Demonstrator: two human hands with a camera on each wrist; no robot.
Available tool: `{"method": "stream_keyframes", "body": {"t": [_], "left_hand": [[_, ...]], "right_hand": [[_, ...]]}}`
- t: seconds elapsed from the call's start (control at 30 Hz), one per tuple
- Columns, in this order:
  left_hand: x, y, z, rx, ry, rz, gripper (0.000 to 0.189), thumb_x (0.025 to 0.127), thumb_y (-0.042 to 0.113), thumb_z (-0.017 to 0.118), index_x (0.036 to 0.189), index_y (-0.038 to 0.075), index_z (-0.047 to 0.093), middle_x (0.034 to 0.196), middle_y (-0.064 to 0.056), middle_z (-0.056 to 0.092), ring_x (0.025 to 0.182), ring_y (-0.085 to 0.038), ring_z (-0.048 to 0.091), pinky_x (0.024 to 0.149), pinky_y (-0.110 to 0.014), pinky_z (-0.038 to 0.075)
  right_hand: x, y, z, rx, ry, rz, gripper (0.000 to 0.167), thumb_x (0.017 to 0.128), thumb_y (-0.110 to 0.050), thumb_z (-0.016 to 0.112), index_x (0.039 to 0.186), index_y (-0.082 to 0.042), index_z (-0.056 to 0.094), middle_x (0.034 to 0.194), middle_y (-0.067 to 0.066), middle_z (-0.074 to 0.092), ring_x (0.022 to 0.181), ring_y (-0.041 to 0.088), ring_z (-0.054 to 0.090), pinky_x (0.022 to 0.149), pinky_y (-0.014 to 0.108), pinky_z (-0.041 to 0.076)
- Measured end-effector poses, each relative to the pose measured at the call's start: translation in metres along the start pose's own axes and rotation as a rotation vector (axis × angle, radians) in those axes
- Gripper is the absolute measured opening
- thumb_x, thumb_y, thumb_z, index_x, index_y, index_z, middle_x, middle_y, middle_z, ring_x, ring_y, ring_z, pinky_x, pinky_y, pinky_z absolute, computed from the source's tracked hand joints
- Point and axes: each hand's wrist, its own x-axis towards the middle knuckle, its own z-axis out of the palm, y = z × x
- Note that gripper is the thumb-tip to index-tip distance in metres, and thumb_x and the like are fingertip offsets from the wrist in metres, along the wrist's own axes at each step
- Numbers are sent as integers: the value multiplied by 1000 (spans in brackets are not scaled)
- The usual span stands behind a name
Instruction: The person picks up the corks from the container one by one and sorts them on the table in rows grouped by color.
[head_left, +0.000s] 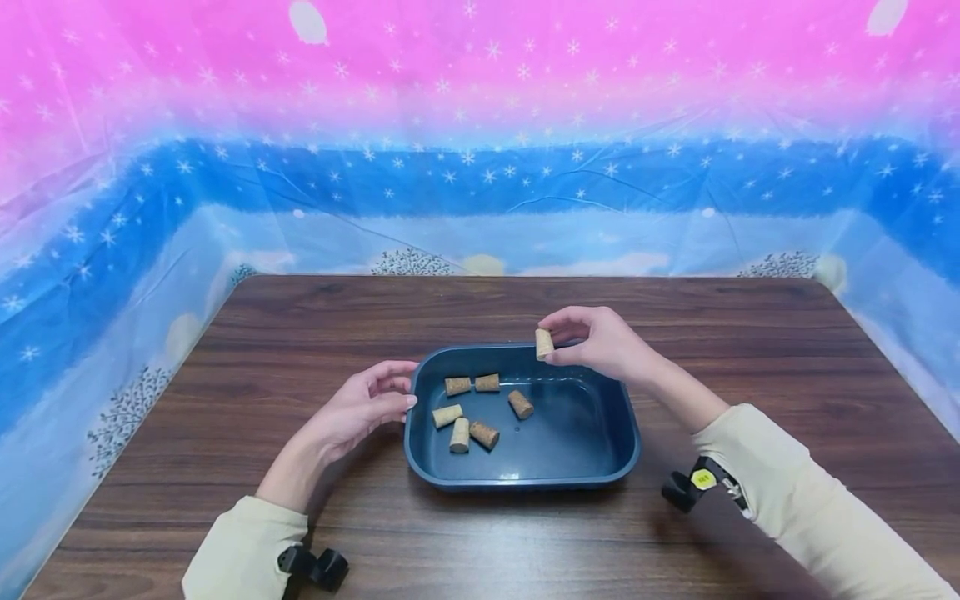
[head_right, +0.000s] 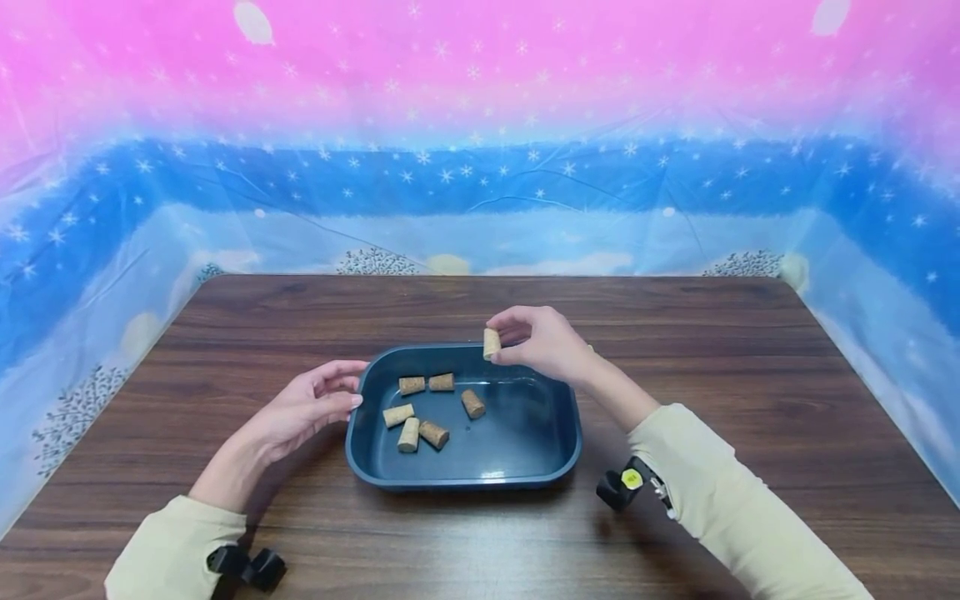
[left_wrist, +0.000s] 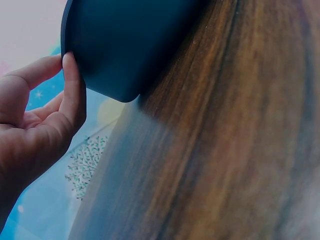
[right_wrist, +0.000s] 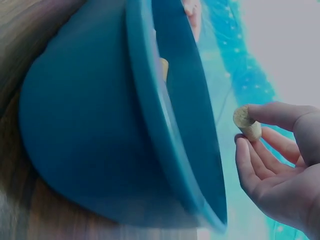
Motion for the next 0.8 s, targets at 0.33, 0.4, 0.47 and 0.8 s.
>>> {"method": "stream_keyframes", "body": {"t": [0.33, 0.4, 0.47, 0.8], "left_hand": [[1, -1, 0, -20, -17, 27, 57, 91, -2, 60, 141, -8, 35, 113, -18, 51, 89, -16, 60, 81, -30, 54], [1, -1, 0, -21, -17, 25, 57, 91, -2, 60, 141, -8, 35, 113, -18, 51, 89, -16, 60, 81, -29, 54], [1, -1, 0, -22, -15, 19, 57, 91, -2, 60, 141, -7, 35, 114, -18, 51, 89, -16, 60, 81, -30, 54], [1, 0, 1, -26, -17, 22, 56, 91, -1, 60, 141, -7, 35, 112, -17, 52, 87, -16, 60, 79, -29, 54]], "right_hand": [[-12, 22, -30, -3, 5, 41, 43, 85, -8, 72, 125, 0, 60, 113, 16, 66, 104, 28, 62, 80, 39, 53], [-14, 26, -35, -9, 15, 54, 43, 85, -9, 72, 126, 0, 59, 113, 17, 66, 105, 29, 62, 79, 42, 54], [-16, 29, -40, -20, 27, 63, 44, 86, -9, 71, 127, 0, 59, 113, 18, 65, 105, 30, 61, 80, 46, 54], [-24, 43, -65, -36, 86, 80, 46, 86, -12, 72, 128, 1, 57, 116, 19, 64, 107, 31, 61, 84, 40, 53]]}}
